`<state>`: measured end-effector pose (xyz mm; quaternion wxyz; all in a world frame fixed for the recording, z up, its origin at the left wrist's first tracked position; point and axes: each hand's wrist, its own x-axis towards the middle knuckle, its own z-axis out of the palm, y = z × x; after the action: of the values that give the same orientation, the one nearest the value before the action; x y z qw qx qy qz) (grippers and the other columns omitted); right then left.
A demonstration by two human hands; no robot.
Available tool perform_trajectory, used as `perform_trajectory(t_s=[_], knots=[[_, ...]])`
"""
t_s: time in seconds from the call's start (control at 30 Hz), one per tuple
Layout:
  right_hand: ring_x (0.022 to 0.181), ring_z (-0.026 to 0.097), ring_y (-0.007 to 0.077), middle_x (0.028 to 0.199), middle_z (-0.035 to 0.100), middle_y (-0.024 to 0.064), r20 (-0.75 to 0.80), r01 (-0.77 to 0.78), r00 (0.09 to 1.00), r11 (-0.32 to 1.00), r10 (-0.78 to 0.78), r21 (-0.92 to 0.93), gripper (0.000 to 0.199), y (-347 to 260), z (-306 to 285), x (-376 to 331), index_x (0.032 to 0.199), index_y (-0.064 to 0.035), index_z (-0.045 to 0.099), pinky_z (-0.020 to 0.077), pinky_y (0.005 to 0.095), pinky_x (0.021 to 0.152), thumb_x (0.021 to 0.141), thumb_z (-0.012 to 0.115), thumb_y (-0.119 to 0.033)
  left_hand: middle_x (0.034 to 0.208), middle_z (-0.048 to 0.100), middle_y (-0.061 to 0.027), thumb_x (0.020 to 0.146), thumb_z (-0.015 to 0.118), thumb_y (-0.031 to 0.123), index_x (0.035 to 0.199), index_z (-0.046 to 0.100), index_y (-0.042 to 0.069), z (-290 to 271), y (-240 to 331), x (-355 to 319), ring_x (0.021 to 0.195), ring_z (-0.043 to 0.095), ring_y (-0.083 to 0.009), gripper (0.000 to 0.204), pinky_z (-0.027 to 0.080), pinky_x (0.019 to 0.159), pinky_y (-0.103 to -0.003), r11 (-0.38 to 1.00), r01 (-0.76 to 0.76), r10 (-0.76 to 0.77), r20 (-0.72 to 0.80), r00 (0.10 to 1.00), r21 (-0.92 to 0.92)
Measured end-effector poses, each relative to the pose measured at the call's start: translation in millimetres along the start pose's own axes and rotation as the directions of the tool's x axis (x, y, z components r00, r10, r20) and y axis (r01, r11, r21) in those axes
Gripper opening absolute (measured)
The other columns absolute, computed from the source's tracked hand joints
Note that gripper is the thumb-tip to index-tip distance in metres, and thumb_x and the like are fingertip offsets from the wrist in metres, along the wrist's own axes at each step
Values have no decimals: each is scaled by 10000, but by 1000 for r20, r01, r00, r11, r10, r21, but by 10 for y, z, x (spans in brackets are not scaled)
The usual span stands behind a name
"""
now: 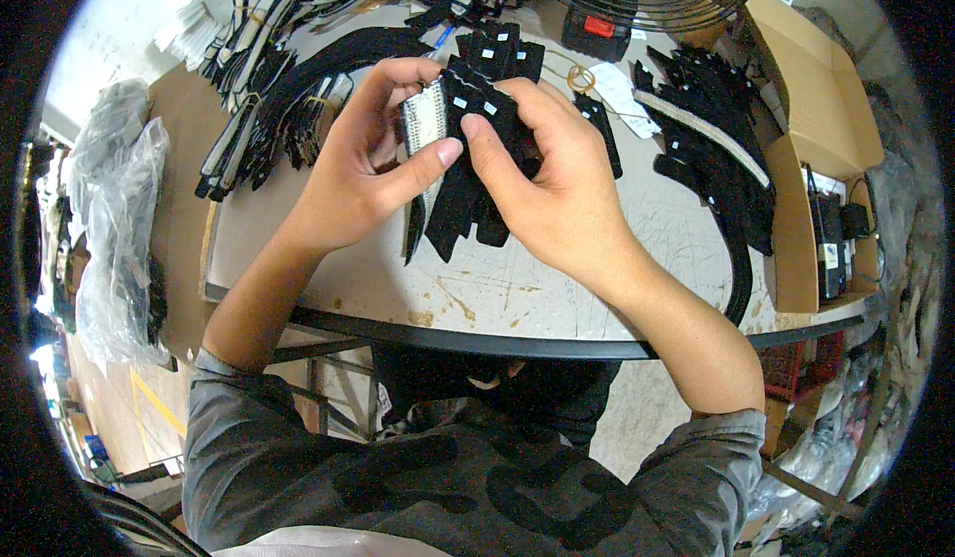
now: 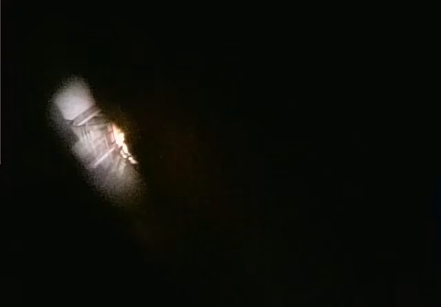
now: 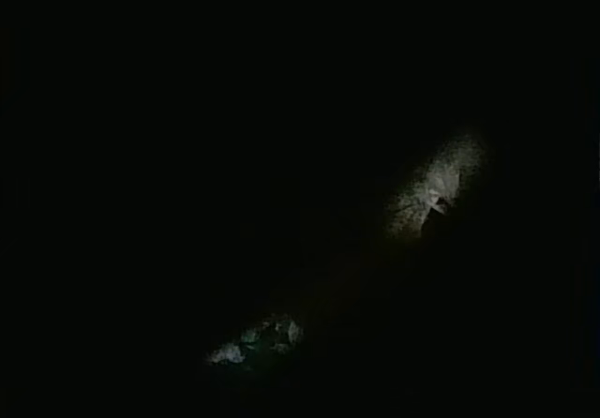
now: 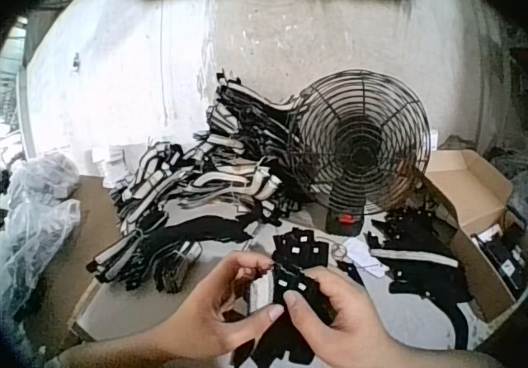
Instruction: The person gathers black and white fabric strips with zippers, aligns them, and secures them with rubber bands. The person repeatedly picks up strips, stacks them, and ties bundles on a cluttered work table.
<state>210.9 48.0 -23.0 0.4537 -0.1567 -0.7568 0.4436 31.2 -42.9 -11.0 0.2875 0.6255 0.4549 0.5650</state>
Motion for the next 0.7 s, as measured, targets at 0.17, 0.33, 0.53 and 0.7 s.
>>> perform_trajectory(t_s=[0.17, 0.33, 0.53, 0.7], knots=[[778, 610, 124, 922, 627, 73, -12, -35, 999, 999, 35, 19, 148, 12, 9, -13, 1097, 3, 679, 499, 276, 652, 1008, 702, -114, 1108, 624, -36, 982, 701, 12, 1362, 515, 57, 32, 38, 1, 993, 578, -90, 426, 482, 890, -273, 997, -51, 53, -41, 998, 57], [802, 621, 120, 930, 627, 69, -5, -16, 1000, 1000, 16, 18, 137, -23, 15, -5, 1100, 5, 680, 509, 273, 662, 1021, 691, -107, 1051, 636, -37, 1000, 689, 34, 1320, 535, 46, 0, 37, -9, 961, 584, -84, 356, 486, 862, -261, 995, -2, 7, -49, 999, 104], [854, 625, 124, 948, 632, 72, -49, -98, 993, 991, 103, 96, 160, -7, 18, -14, 1131, 5, 680, 515, 268, 724, 1036, 695, -122, 1016, 613, 5, 1059, 646, 118, 1266, 554, 72, -41, 25, -4, 938, 563, -57, 231, 470, 817, -233, 989, 35, -25, -69, 997, 142], [851, 616, 123, 943, 647, 62, -139, -29, 990, 999, 32, 23, 165, -15, -31, 32, 1144, -7, 684, 508, 271, 762, 1022, 708, -115, 893, 558, 37, 1107, 595, 217, 1207, 587, 101, -69, 48, 6, 796, 551, -67, 154, 455, 722, -235, 973, 218, -224, -75, 972, -76]])
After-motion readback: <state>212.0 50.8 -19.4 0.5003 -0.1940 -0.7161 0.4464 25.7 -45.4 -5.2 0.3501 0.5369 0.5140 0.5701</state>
